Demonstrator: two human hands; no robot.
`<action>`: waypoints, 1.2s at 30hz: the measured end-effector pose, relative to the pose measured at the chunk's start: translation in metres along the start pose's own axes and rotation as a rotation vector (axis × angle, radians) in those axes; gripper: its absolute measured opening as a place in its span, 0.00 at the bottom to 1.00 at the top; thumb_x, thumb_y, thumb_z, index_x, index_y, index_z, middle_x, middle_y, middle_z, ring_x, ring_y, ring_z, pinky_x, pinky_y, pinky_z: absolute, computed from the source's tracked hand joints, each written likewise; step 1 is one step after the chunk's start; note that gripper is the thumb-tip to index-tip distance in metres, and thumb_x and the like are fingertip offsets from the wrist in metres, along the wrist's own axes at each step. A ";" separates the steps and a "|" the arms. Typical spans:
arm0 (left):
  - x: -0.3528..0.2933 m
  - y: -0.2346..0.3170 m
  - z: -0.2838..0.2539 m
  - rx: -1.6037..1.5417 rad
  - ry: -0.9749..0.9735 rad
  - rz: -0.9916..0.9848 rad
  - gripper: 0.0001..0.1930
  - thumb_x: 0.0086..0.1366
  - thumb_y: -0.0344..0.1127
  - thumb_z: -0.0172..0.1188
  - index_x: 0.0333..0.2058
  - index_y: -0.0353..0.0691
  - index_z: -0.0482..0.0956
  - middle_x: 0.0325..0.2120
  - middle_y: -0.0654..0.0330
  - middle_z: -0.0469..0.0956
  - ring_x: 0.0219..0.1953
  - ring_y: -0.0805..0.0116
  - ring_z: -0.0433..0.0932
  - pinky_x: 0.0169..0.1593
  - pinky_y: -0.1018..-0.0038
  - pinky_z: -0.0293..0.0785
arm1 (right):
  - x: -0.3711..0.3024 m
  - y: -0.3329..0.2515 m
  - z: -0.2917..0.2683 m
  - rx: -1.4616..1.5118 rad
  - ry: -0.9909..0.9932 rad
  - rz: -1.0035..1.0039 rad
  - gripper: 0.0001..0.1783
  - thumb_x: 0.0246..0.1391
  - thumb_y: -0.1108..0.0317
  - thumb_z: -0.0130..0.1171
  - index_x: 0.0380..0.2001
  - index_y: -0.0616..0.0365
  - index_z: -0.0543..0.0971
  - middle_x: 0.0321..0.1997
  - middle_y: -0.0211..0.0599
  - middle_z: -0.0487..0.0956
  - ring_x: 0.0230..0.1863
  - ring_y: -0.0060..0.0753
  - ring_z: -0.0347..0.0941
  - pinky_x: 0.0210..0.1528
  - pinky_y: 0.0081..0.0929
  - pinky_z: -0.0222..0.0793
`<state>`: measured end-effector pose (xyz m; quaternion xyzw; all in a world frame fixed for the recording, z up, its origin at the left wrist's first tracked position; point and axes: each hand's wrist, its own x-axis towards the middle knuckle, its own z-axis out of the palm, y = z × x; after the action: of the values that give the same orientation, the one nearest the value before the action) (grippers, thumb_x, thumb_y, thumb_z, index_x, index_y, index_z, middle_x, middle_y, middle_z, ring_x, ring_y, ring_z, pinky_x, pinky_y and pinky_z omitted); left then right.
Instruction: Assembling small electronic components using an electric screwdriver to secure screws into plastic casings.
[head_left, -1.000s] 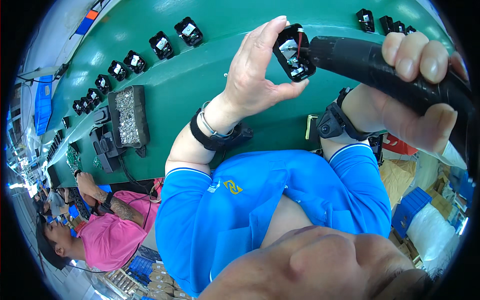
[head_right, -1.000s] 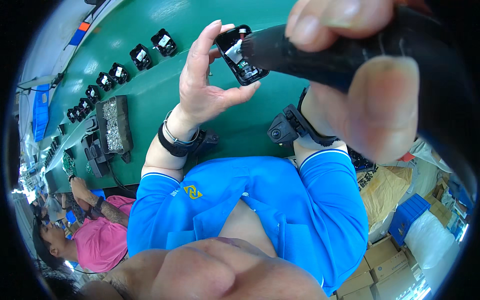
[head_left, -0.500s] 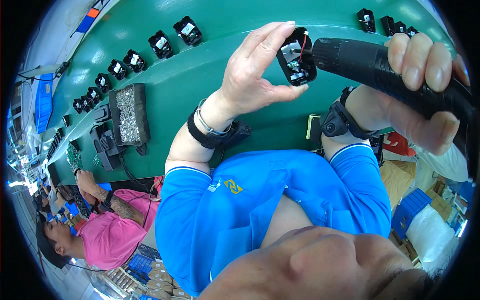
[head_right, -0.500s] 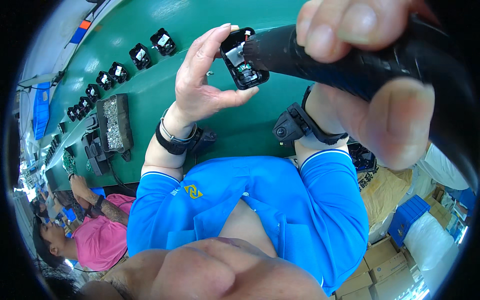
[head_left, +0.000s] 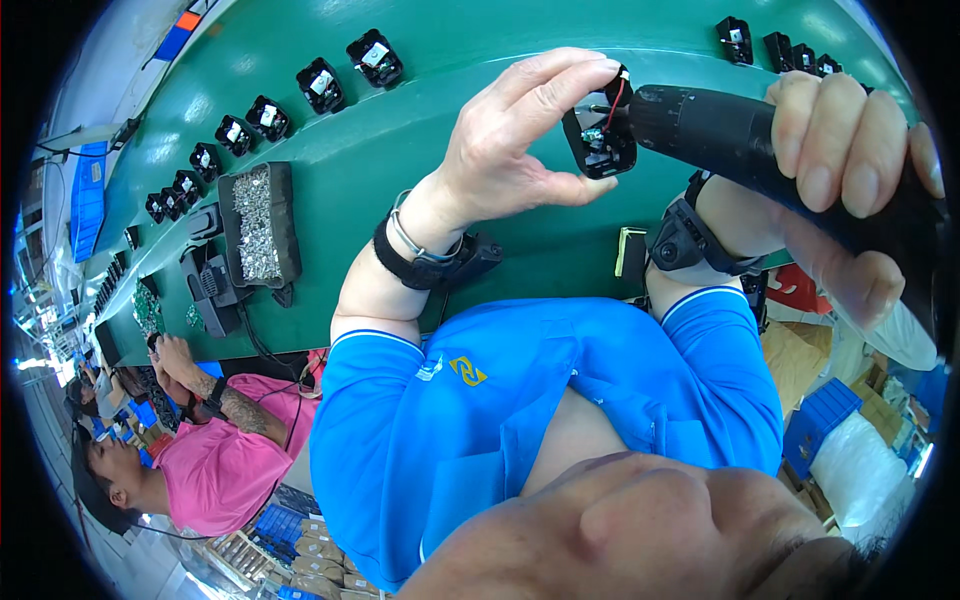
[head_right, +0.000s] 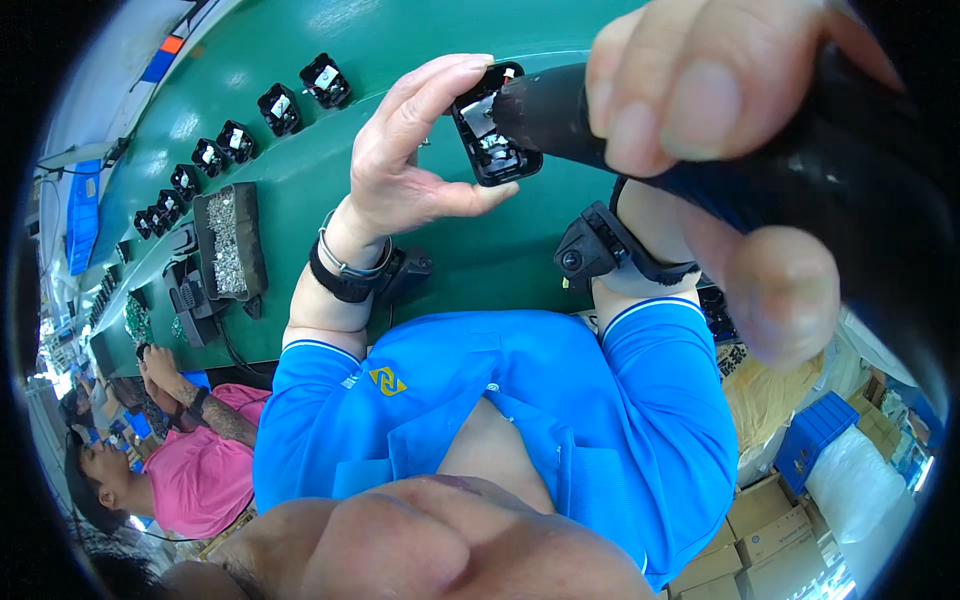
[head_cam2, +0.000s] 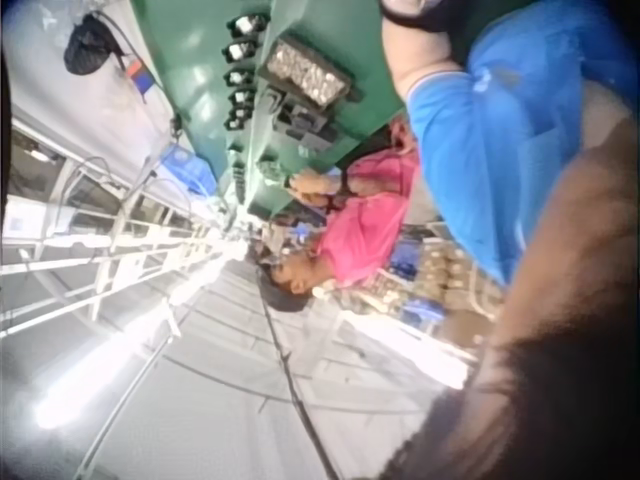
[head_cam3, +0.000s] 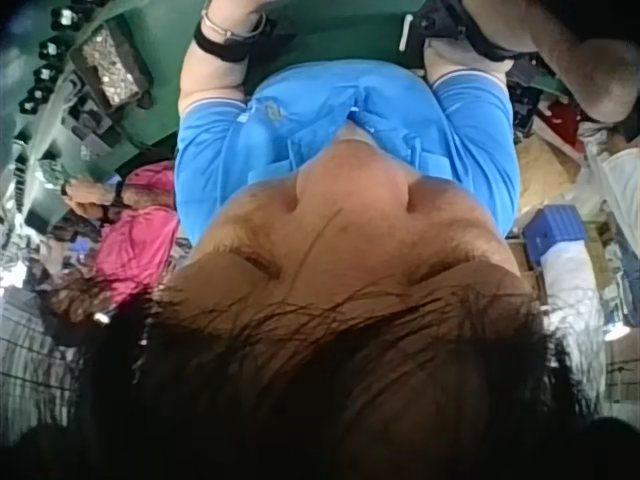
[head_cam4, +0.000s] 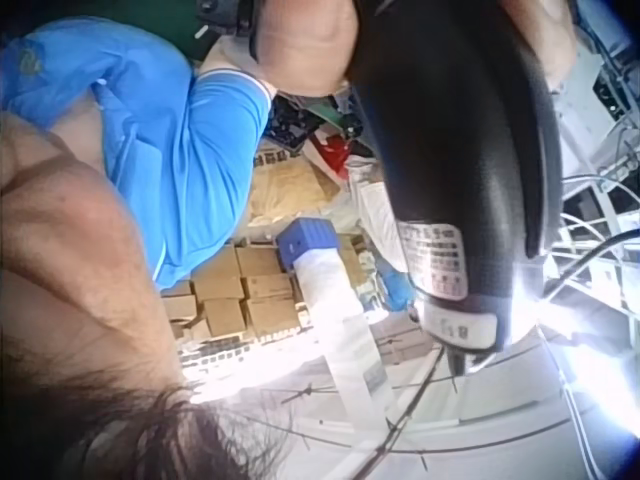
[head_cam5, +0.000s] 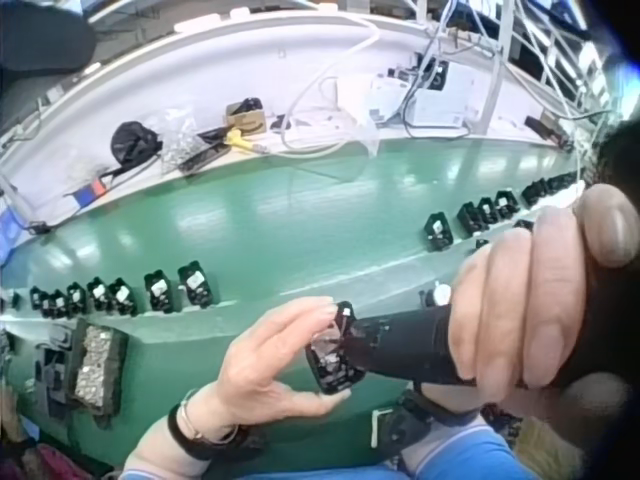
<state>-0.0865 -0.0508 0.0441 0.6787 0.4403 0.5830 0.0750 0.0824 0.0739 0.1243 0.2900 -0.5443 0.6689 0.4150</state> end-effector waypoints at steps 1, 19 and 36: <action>0.007 0.002 0.007 -0.029 -0.015 0.016 0.39 0.29 0.32 0.73 0.48 0.39 0.73 0.44 0.53 0.74 0.44 0.57 0.75 0.47 0.68 0.74 | -0.003 -0.013 -0.001 -0.021 0.014 -0.022 0.37 0.37 0.48 0.71 0.50 0.50 0.68 0.36 0.28 0.74 0.34 0.26 0.71 0.39 0.22 0.62; -0.007 -0.050 -0.038 0.625 0.015 -0.287 0.35 0.39 0.36 0.68 0.50 0.36 0.68 0.46 0.51 0.71 0.49 0.53 0.67 0.54 0.65 0.62 | 0.002 -0.019 0.006 -0.152 0.223 -0.016 0.22 0.45 0.57 0.63 0.43 0.52 0.72 0.38 0.29 0.72 0.37 0.26 0.68 0.42 0.23 0.59; -0.033 -0.089 -0.056 0.959 -0.026 -0.377 0.21 0.47 0.40 0.68 0.42 0.43 0.77 0.41 0.58 0.75 0.42 0.58 0.72 0.48 0.67 0.69 | 0.003 -0.011 0.009 -0.209 0.231 -0.005 0.17 0.46 0.59 0.60 0.38 0.54 0.73 0.37 0.29 0.71 0.35 0.27 0.67 0.42 0.24 0.58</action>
<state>-0.1776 -0.0436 -0.0172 0.5528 0.7719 0.2834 -0.1354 0.0905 0.0667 0.1343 0.1676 -0.5591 0.6364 0.5042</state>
